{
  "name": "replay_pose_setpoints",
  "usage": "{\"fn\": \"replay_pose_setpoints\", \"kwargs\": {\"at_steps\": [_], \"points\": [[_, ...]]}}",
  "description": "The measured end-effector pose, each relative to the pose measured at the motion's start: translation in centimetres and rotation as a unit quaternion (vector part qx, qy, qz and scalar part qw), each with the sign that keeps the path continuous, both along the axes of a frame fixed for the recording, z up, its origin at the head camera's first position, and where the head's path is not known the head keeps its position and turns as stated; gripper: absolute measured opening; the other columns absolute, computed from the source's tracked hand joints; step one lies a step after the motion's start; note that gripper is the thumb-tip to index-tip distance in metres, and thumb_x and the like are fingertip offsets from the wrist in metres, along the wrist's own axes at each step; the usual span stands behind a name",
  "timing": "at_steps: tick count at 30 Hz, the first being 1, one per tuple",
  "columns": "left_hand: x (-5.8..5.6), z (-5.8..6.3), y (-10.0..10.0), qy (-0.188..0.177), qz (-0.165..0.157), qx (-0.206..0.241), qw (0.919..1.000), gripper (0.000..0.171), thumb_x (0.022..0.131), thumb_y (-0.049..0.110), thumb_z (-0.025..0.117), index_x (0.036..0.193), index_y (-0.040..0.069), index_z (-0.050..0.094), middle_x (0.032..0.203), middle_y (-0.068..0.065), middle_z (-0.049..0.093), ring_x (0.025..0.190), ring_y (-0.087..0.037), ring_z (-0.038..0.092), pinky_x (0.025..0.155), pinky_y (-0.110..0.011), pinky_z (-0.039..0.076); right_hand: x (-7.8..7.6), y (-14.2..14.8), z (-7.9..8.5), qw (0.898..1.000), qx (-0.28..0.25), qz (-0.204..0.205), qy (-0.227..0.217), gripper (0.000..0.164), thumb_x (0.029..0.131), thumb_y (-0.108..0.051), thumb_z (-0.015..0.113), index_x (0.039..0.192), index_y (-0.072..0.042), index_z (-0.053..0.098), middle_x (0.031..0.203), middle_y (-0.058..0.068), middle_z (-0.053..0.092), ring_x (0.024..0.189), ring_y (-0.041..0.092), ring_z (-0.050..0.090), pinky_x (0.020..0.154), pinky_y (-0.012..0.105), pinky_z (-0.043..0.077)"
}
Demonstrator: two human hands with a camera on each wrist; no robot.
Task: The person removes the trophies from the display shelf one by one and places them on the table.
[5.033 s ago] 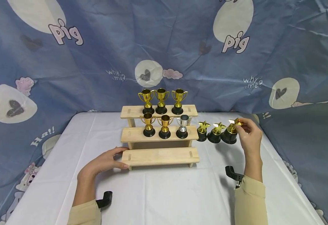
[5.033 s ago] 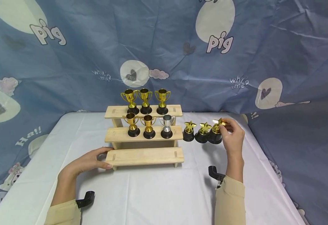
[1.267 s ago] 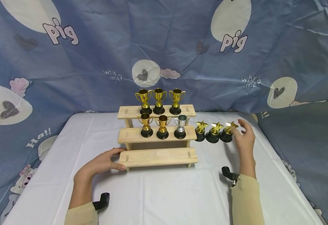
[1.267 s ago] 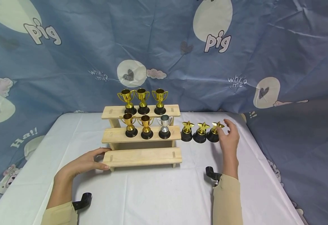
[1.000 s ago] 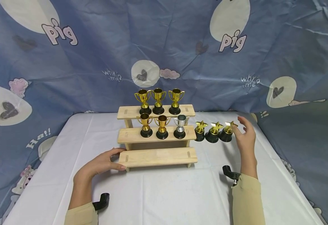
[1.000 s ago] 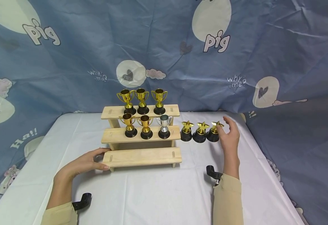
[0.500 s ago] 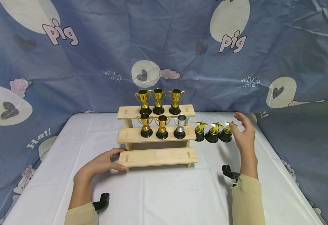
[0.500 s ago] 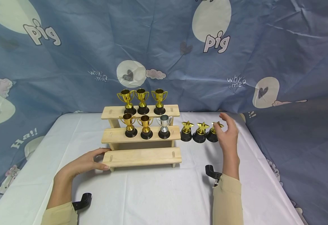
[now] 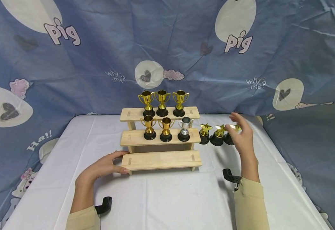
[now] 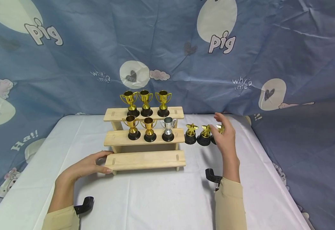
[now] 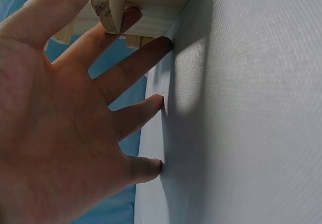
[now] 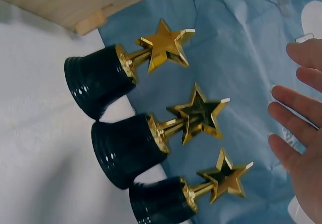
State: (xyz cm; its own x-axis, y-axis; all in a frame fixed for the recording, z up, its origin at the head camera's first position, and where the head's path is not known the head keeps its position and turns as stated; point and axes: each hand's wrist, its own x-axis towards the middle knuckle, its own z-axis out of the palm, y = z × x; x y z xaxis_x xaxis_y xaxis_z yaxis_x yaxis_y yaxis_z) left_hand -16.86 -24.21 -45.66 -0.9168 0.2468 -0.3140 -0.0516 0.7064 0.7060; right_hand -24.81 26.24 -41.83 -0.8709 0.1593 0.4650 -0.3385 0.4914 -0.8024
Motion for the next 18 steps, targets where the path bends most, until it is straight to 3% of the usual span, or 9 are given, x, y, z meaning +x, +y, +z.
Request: {"fn": "replay_pose_setpoints", "kwargs": {"at_steps": [18], "points": [[0.2,0.3,0.1,-0.004,0.003,0.013,0.9999,0.085,0.074,0.041,0.084,0.146,0.014,0.048,0.155,-0.02,0.04,0.146,-0.046,0.029,0.111,-0.068,0.03,0.1,-2.2,0.3,0.997,0.026,0.07,0.012,0.053,0.091,-0.01,0.071,0.142,-0.016,0.054,0.128,0.016,0.065,0.12,0.032,0.057,0.11,0.052,0.037]]}}
